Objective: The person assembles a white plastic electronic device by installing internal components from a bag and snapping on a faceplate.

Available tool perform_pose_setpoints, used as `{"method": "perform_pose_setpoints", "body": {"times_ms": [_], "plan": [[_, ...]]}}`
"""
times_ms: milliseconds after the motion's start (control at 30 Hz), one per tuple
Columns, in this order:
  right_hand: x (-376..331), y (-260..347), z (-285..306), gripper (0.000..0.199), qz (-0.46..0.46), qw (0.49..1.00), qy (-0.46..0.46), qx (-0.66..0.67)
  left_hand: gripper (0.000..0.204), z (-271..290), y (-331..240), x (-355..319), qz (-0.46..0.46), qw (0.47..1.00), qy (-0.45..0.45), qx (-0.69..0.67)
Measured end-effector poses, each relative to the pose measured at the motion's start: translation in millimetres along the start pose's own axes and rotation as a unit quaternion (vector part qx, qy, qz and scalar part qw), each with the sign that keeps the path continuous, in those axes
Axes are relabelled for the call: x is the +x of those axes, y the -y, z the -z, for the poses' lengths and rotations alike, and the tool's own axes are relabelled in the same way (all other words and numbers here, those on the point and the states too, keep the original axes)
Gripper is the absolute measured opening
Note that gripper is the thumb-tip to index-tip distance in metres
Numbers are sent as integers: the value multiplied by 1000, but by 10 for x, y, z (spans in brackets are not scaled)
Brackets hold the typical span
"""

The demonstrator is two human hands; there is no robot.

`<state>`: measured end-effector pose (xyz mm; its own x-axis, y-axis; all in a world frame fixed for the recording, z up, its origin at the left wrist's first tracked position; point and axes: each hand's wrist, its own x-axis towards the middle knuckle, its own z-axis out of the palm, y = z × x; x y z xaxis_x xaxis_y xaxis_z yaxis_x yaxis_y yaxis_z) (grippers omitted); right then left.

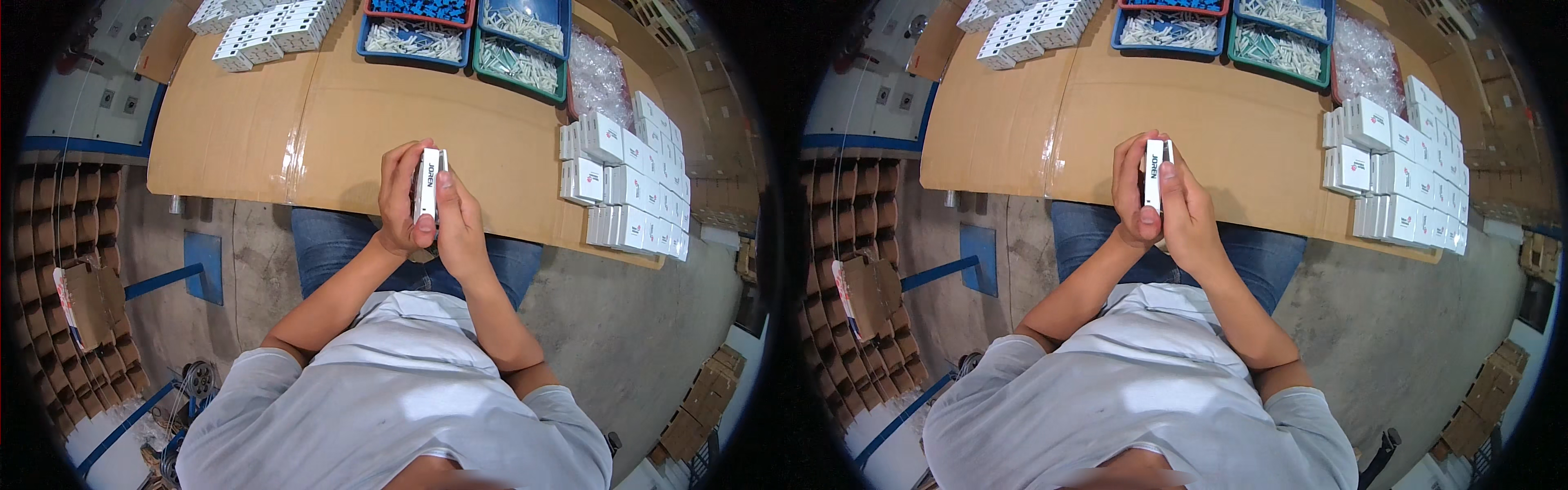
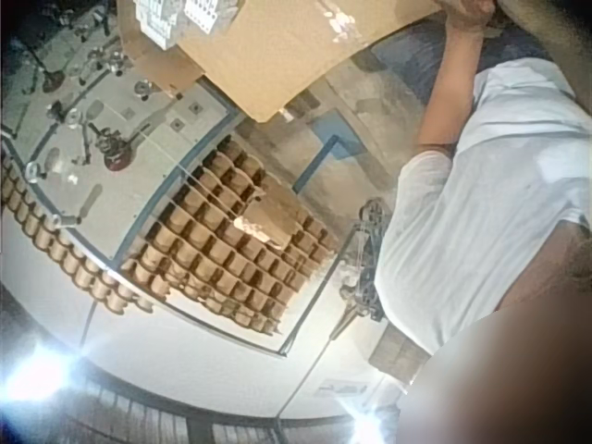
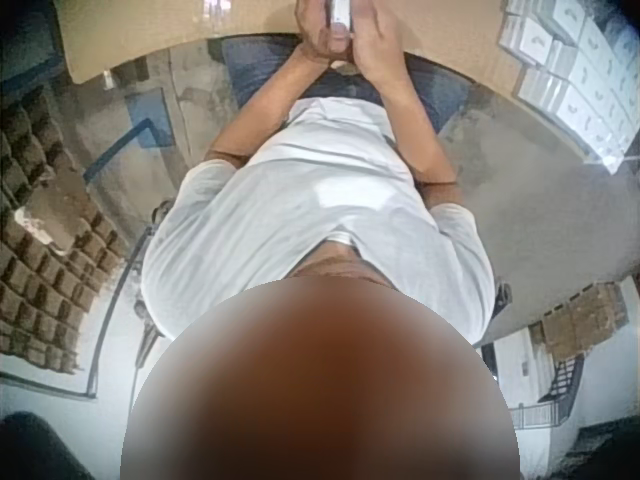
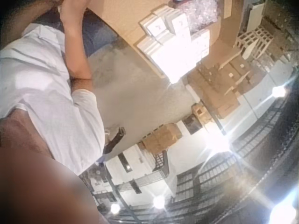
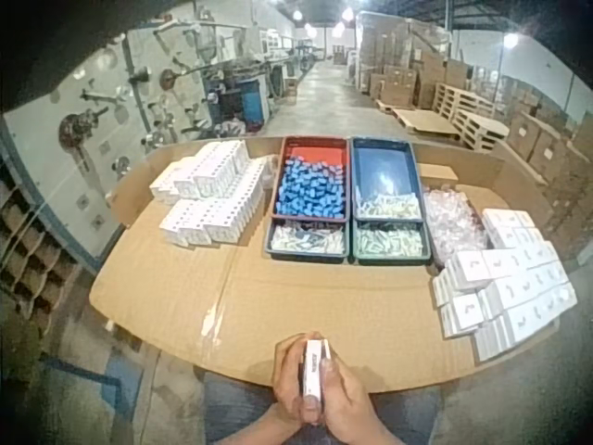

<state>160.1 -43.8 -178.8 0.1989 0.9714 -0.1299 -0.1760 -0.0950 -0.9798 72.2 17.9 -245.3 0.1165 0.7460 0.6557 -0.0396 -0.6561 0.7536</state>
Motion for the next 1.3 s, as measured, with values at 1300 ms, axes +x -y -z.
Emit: {"method": "perform_pose_setpoints", "body": {"times_ms": [1300], "plan": [[304,-210,474,79,284,932,65,-218,60,-176,-557,279,567,759,13,-318]]}}
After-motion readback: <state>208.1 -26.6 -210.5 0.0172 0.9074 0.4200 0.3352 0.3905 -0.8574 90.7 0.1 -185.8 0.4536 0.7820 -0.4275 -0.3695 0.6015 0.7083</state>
